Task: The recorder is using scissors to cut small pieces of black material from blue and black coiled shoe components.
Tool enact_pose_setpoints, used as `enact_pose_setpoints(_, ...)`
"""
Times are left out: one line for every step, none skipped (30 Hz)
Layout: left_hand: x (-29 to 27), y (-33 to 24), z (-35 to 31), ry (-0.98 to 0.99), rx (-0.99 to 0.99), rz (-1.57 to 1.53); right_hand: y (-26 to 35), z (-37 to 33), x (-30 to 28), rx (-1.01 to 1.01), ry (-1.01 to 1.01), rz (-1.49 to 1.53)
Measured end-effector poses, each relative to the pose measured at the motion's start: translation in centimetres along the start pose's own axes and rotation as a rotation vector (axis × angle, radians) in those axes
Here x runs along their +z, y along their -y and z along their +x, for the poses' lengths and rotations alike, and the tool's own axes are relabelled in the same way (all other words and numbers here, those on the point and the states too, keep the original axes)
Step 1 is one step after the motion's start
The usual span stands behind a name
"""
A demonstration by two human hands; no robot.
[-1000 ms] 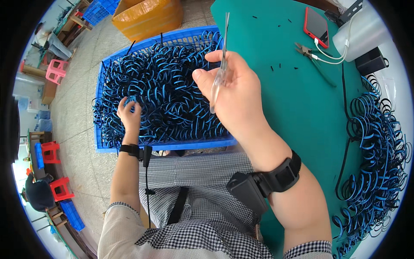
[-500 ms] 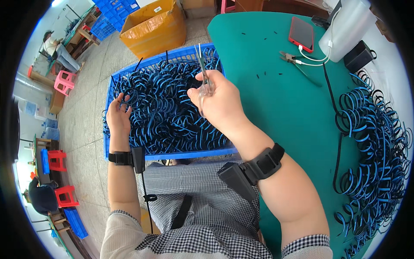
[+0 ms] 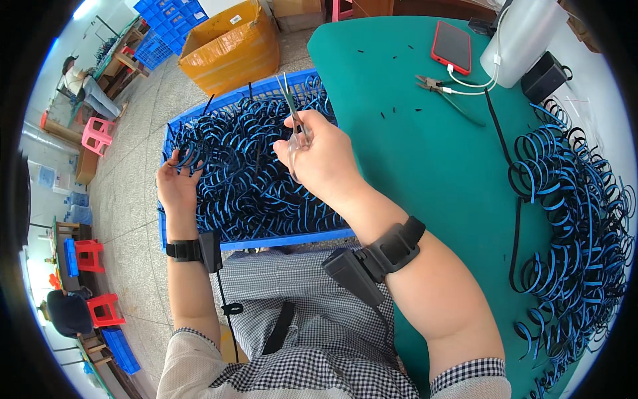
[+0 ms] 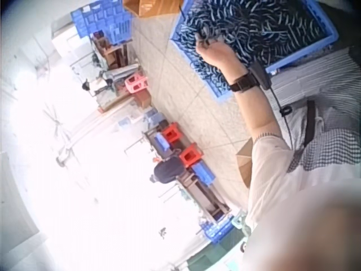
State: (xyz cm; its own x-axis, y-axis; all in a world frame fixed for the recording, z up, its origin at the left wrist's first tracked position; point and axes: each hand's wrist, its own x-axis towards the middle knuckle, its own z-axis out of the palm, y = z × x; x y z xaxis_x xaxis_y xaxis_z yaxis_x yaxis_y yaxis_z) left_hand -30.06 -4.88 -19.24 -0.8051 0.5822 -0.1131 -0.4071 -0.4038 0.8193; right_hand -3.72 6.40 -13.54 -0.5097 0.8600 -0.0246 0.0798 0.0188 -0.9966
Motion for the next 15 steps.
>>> enact_pose_setpoints(-0.2,-0.2,0.0,0.040,0.006,-0.055,-0.1,0.0,0.1,0.007,0.000,0.011)
enact_pose_setpoints(-0.3,-0.4,0.1,0.041,0.007,-0.054,-0.1,0.0,0.1,0.007,0.000,0.012)
enact_pose_setpoints(-0.3,-0.5,0.3,0.052,-0.020,-0.054,-0.2,0.0,0.1,-0.006,-0.001,0.004)
enact_pose_setpoints(-0.2,-0.9,0.3,0.060,-0.041,-0.053,-0.1,-0.1,0.1,-0.020,0.002,-0.003)
enact_pose_setpoints(-0.8,0.2,0.8,0.122,0.010,0.196,-0.4,0.0,0.1,-0.022,0.006,-0.001)
enact_pose_setpoints(-0.9,0.3,0.9,0.009,-0.129,-0.017,-0.9,0.1,0.1,-0.078,-0.009,-0.024)
enact_pose_setpoints(-1.9,0.3,1.5,-0.016,-0.136,-0.077,-1.1,0.3,0.1,-0.137,-0.025,-0.046)
enact_pose_setpoints(-2.7,0.4,2.0,-0.040,-0.151,-0.137,-1.0,0.3,0.1,-0.138,-0.028,-0.047)
enact_pose_setpoints(-3.4,0.5,2.3,-0.037,-0.153,-0.138,-0.9,0.3,0.2,-0.110,-0.020,-0.036)
enact_pose_setpoints(-3.6,0.4,2.0,-0.008,-0.156,-0.215,-0.7,0.2,0.1,-0.080,-0.010,-0.025)
enact_pose_setpoints(-3.8,0.4,1.8,0.022,-0.160,-0.293,-0.3,0.0,0.1,-0.079,-0.012,-0.026)
enact_pose_setpoints(-3.7,0.5,1.6,0.022,-0.162,-0.293,0.0,-0.1,0.1,-0.052,-0.004,-0.019)
enact_pose_setpoints(-3.3,0.4,1.3,-0.007,-0.164,-0.329,0.2,-0.2,0.1,-0.027,0.005,-0.011)
enact_pose_setpoints(-2.9,0.2,1.0,-0.036,-0.166,-0.364,0.2,-0.1,0.1,-0.027,0.005,-0.010)
enact_pose_setpoints(-2.7,0.0,0.7,-0.037,-0.166,-0.364,0.2,-0.1,0.1,-0.031,0.003,-0.030)
